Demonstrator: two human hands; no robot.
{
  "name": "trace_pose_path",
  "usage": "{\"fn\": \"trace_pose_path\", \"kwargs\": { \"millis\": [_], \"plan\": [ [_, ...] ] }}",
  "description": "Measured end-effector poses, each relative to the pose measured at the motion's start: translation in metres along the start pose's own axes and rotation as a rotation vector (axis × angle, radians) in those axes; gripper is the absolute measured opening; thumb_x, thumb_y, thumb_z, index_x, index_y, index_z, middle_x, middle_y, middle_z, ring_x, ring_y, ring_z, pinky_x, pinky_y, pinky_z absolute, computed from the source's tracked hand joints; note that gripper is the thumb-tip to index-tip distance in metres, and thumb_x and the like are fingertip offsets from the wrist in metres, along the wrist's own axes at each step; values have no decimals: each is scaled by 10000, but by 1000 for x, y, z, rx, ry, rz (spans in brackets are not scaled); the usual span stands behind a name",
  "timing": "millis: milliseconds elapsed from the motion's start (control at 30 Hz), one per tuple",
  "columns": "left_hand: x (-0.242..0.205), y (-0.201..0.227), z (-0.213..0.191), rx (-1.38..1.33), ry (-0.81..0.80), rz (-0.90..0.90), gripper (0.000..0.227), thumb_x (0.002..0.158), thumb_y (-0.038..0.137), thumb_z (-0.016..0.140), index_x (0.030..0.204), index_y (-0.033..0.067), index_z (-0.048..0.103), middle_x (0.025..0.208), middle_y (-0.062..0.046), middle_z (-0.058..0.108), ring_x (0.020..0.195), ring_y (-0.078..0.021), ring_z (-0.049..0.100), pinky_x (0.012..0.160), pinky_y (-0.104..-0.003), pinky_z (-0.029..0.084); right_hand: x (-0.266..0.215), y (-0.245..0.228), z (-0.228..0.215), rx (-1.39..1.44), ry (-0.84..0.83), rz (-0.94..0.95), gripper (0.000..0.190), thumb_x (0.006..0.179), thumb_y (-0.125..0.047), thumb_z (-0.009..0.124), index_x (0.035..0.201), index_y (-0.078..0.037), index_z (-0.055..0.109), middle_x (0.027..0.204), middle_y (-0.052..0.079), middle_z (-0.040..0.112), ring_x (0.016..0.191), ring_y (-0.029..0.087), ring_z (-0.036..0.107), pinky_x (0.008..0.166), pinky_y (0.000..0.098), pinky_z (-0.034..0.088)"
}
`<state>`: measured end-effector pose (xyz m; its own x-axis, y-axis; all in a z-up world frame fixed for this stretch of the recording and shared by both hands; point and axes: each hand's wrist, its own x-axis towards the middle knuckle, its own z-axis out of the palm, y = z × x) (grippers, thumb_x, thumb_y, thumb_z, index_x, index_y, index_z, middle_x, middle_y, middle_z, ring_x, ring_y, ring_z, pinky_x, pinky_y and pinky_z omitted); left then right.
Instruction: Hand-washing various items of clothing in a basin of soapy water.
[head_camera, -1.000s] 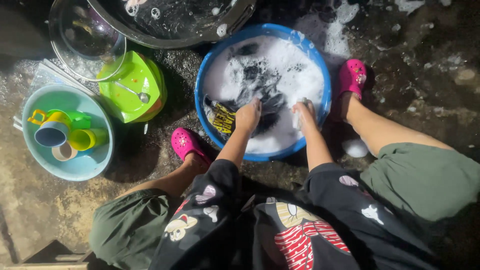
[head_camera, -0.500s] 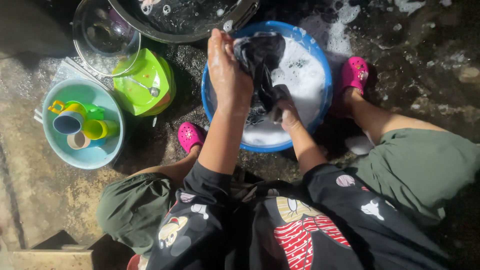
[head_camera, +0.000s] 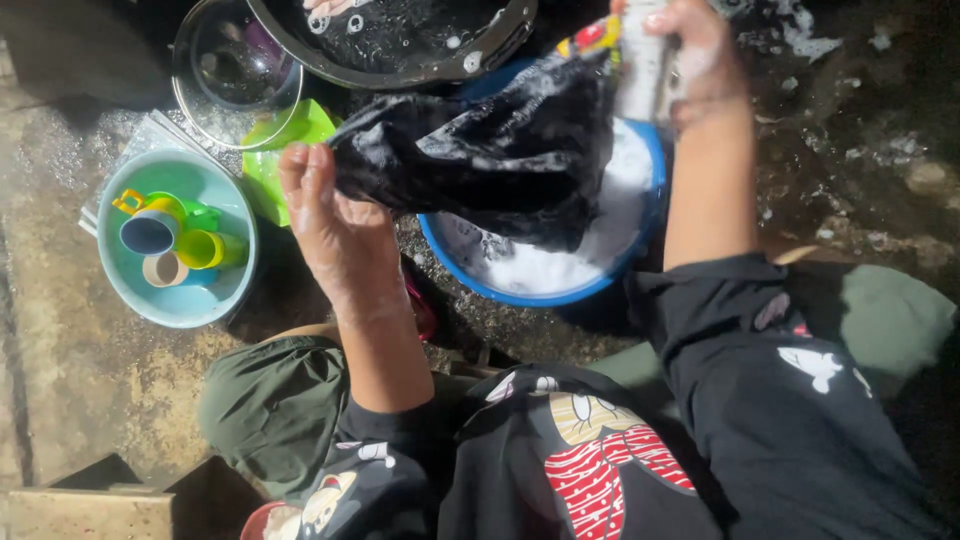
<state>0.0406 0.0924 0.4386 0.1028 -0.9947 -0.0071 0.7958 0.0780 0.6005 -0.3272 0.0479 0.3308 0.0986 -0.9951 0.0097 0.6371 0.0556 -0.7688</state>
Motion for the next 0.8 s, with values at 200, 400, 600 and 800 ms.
{"fn": "trace_pose_path", "kwargs": {
  "millis": [200, 400, 600, 800],
  "plan": [
    [57, -163, -230, 476, 485, -143, 158, 945, 70, 724, 1043, 84, 601, 903, -69, 614, 665, -167, 429, 528, -305, 309, 107, 163, -83, -423, 421, 333, 353, 867, -334, 656, 1112, -103, 552, 938, 71, 584, 791, 241, 640, 615, 514, 642],
    [40, -230, -289, 1243, 400, -77, 203, 899, 103, 787, 1001, 33, 626, 907, -115, 671, 838, -249, 636, 779, -370, 539, -32, 299, -190, -533, 609, 445, 442, 853, -292, 716, 1196, -107, 507, 896, 84, 591, 652, 218, 588, 498, 402, 522],
    [46, -286, -244, 1855, -382, 76, 289, 903, 181, 722, 1143, 33, 659, 1171, -220, 646, 1104, -406, 622, 958, -480, 519, -133, 400, -162, -1323, 370, 201, 440, 806, -342, 834, 1131, -118, 640, 1046, 165, 691, 925, 346, 674, 800, 471, 566],
    [47, -359, -304, 1635, -156, -597, 585, 834, 456, 795, 1146, -21, 661, 1125, -255, 696, 1109, -395, 647, 955, -440, 496, -116, 341, -125, -1002, 685, 672, 567, 777, -308, 737, 1287, -100, 600, 1116, 183, 694, 1008, 374, 675, 872, 492, 528]
  ]
}}
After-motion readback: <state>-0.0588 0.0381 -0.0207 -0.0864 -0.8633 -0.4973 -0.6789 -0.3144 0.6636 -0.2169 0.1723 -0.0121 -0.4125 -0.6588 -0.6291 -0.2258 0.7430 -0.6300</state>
